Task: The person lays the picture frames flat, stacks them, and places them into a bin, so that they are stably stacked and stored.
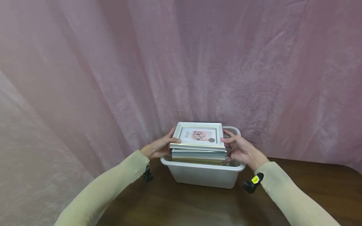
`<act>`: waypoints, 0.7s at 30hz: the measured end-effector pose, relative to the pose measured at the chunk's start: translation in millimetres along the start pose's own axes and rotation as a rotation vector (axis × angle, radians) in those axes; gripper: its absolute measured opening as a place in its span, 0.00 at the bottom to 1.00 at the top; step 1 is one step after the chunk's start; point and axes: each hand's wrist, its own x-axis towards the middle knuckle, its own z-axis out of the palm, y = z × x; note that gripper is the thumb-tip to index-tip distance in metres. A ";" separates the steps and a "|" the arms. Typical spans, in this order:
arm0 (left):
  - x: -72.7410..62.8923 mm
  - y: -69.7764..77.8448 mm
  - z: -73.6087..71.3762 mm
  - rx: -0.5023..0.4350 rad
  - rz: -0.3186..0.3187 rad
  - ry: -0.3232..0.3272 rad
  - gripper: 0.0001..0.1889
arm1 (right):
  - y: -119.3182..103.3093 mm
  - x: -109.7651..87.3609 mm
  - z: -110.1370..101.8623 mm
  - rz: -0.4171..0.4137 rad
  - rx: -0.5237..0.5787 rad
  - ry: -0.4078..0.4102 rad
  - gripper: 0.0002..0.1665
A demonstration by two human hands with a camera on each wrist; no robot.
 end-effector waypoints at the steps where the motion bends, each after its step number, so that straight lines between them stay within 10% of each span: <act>1: 2.2 -0.1 2.3 0.021 -0.012 0.009 0.57 | 0.6 0.6 -0.1 0.004 -0.003 0.017 0.57; 21: 36.4 -15.9 36.1 0.167 -0.088 0.081 0.72 | 12.5 31.8 1.6 0.062 -0.149 0.252 0.67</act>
